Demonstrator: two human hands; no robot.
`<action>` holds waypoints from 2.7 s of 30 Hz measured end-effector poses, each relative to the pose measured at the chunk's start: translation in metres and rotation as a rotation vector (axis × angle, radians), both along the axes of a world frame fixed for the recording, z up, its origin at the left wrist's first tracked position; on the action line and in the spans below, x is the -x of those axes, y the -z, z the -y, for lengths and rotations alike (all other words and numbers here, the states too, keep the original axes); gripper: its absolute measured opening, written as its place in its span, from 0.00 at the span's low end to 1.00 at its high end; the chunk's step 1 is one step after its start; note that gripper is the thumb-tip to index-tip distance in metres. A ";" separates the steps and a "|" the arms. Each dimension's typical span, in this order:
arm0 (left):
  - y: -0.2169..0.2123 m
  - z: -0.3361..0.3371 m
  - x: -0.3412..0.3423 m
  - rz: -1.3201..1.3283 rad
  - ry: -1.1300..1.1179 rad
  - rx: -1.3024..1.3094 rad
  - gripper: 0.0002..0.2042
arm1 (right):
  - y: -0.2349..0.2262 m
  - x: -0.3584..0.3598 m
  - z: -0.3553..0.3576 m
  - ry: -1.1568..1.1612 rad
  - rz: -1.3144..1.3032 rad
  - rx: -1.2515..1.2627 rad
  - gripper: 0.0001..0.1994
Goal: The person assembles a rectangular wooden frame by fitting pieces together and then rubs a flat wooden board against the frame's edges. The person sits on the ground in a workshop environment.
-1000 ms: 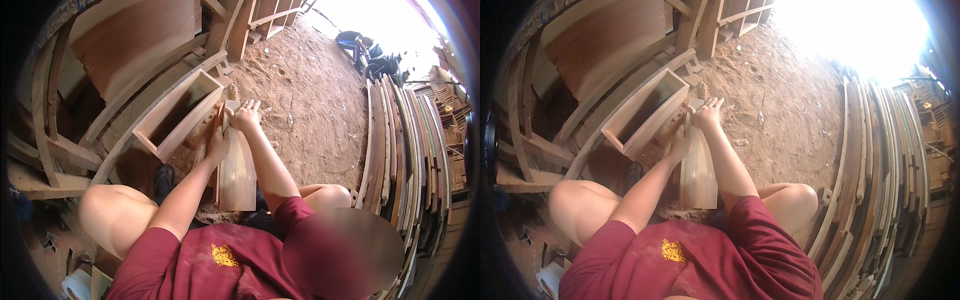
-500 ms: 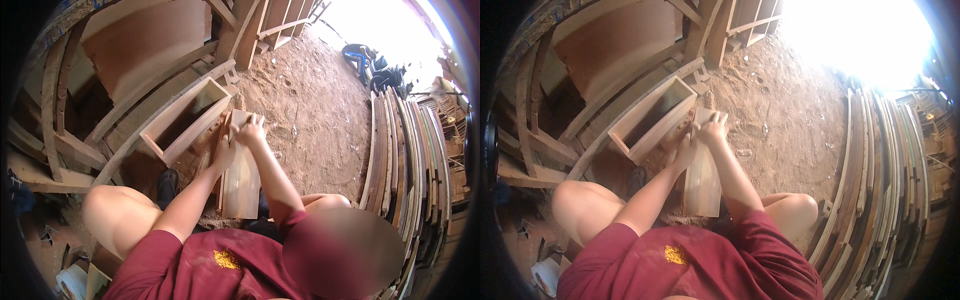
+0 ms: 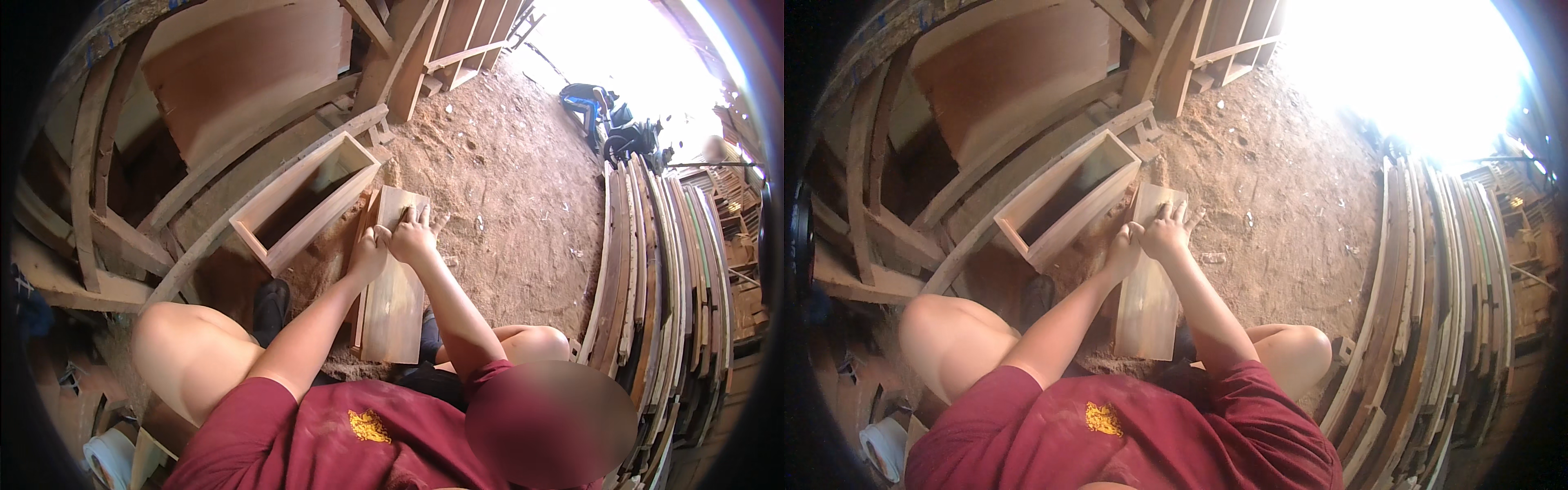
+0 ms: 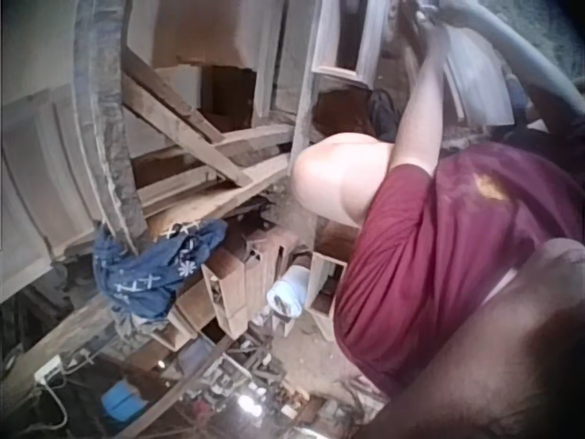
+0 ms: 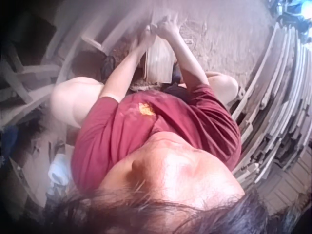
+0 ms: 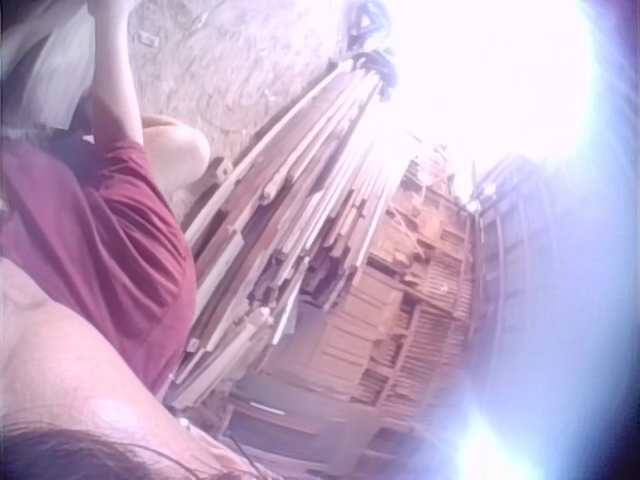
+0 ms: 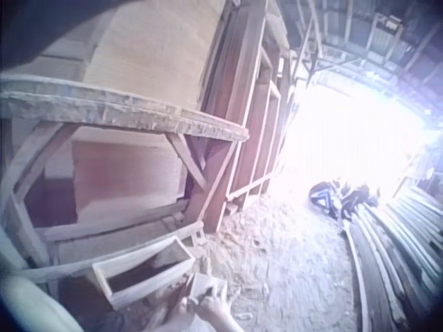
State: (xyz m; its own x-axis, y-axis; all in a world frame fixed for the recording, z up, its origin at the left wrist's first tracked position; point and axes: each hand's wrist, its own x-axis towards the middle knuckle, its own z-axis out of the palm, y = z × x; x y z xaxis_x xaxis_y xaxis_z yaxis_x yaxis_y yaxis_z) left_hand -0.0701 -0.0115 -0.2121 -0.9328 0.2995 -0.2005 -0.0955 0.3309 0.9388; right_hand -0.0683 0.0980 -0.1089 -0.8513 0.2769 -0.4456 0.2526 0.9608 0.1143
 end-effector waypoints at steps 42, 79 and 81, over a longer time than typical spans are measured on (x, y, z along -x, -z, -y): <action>-0.023 0.002 -0.010 -0.061 -0.022 0.058 0.25 | 0.000 -0.050 -0.032 -0.220 -0.239 0.050 0.33; -0.019 0.002 -0.005 -0.031 0.006 0.071 0.34 | 0.006 -0.014 -0.040 -0.153 -0.285 -0.035 0.31; -0.018 0.003 -0.005 -0.086 -0.009 0.065 0.34 | 0.007 -0.001 -0.043 -0.158 -0.305 -0.062 0.32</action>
State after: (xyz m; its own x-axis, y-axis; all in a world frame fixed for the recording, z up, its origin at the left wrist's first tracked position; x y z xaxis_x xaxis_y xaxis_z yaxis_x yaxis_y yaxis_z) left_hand -0.0652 -0.0144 -0.1945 -0.9500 0.2799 -0.1382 -0.0188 0.3907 0.9203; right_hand -0.0671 0.1410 -0.1155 -0.9771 0.1496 -0.1511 0.1328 0.9844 0.1158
